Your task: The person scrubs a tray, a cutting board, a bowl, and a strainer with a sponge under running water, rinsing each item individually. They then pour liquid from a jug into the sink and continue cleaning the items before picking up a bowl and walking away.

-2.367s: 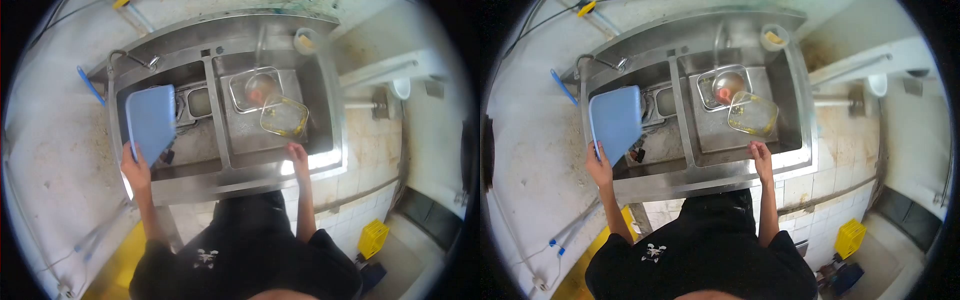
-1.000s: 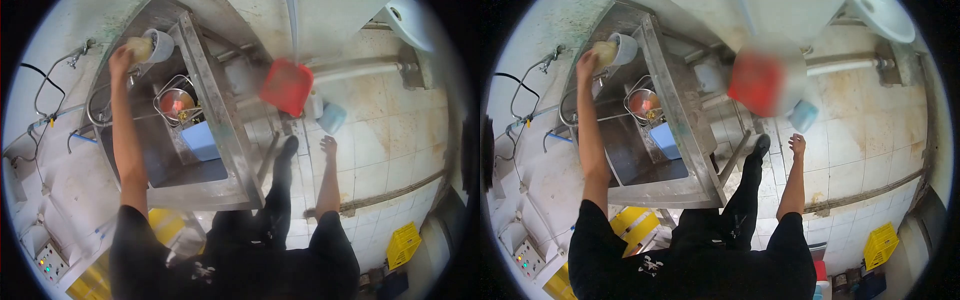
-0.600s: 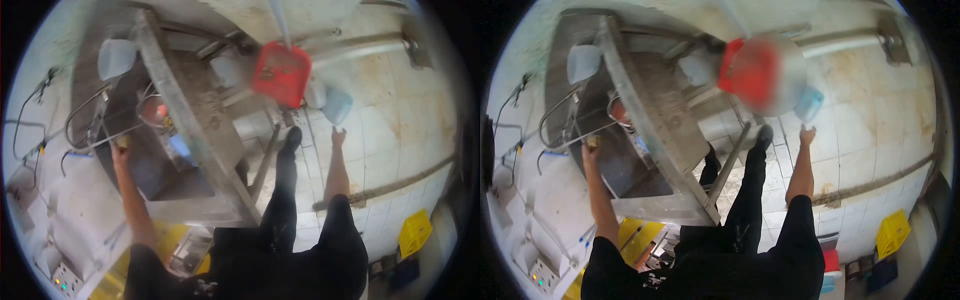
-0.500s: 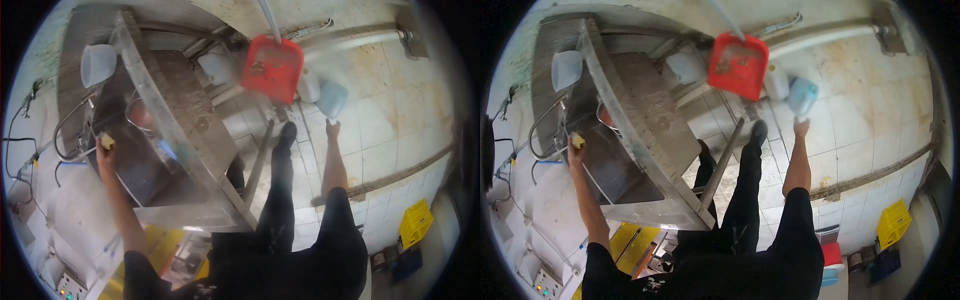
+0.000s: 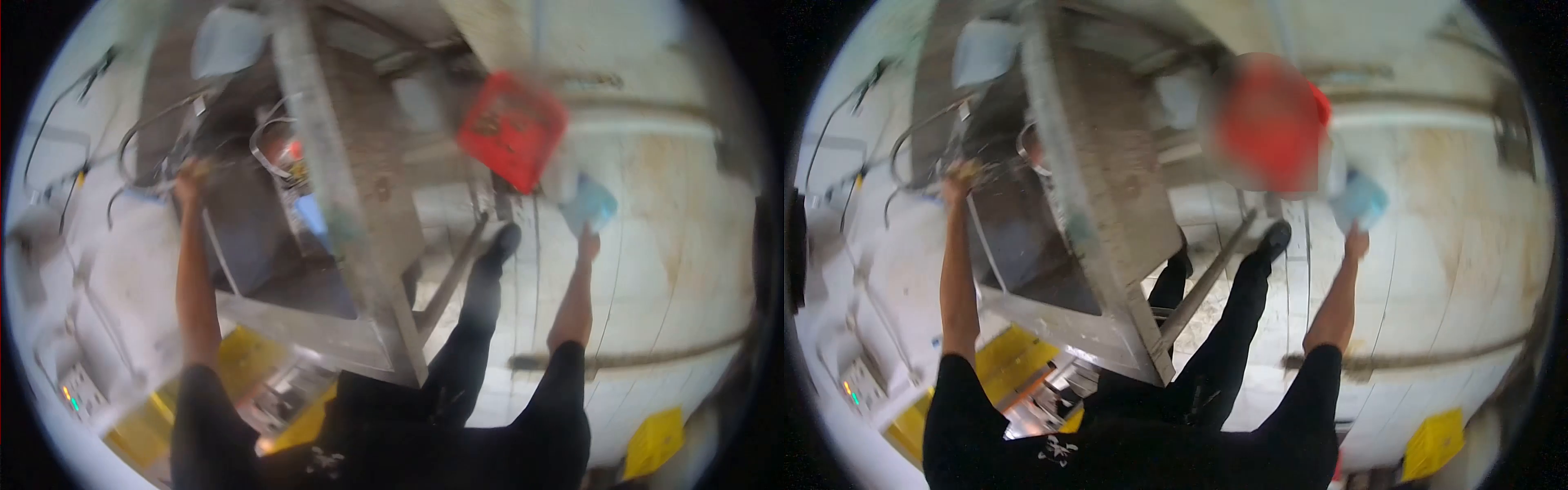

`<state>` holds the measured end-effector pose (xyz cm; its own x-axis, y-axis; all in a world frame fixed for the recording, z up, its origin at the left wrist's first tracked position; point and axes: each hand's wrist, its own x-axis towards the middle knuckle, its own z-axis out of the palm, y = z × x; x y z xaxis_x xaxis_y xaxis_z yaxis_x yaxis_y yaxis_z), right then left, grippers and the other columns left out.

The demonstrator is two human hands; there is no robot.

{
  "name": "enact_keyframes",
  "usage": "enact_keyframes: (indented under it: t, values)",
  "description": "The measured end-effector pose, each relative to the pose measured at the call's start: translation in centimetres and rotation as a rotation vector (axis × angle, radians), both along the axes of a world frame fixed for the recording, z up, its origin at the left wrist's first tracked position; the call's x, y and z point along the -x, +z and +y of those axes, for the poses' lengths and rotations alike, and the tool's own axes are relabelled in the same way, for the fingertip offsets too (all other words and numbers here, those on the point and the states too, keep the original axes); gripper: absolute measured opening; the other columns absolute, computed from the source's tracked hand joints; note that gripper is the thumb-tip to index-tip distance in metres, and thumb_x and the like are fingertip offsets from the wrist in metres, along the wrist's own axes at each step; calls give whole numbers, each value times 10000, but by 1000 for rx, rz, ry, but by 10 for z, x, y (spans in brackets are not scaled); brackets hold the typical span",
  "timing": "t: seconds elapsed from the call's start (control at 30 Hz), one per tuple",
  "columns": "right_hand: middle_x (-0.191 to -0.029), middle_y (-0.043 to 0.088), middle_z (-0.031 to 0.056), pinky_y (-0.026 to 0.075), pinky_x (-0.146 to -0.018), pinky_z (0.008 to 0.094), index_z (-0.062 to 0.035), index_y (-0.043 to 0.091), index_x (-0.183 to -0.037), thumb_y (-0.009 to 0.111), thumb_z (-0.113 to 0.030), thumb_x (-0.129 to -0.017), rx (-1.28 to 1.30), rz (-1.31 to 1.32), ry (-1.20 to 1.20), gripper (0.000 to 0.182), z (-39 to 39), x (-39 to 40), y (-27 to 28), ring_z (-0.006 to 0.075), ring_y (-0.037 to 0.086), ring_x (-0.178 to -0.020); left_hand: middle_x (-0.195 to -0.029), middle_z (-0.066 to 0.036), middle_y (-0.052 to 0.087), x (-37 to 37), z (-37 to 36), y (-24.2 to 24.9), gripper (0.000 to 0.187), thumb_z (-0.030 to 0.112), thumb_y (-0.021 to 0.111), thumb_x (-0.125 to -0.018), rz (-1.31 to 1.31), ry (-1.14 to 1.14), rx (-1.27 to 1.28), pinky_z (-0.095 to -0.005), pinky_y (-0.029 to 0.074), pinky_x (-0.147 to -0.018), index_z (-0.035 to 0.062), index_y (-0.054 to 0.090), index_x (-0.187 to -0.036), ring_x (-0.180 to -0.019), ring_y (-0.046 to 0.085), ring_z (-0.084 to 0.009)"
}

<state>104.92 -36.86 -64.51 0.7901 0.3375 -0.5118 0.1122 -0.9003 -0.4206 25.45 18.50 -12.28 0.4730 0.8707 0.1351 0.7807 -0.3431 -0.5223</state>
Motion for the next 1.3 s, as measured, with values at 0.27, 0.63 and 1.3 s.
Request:
enact_keyframes:
  t: [0.27,0.63,1.3]
  values:
    - [-899,642,277,473,-776,495,68,623,-965,458,-665,-823,81,-27,-23,765,-50,39,92,439,615,-890,-835,-126,681,-56,-19,10,541,501,636,-811,-981,849,-63,-373,487,-719,-15,677,-966,-777,647,-227]
    - [-951,635,248,466,-784,435,92,575,-1053,529,-536,-866,-26,20,-76,657,-190,127,266,373,613,-881,-882,-76,660,-125,-70,-5,290,280,557,-914,-2168,604,311,-309,508,-657,36,653,-1037,-762,647,-213]
    - [-690,548,66,424,-523,333,34,550,-1035,614,-318,-871,-422,-437,-133,394,-223,244,644,157,514,-582,-972,-203,655,-119,-7,-51,549,496,467,-901,-1637,722,413,-438,500,-778,-9,629,-1043,-914,632,-346]
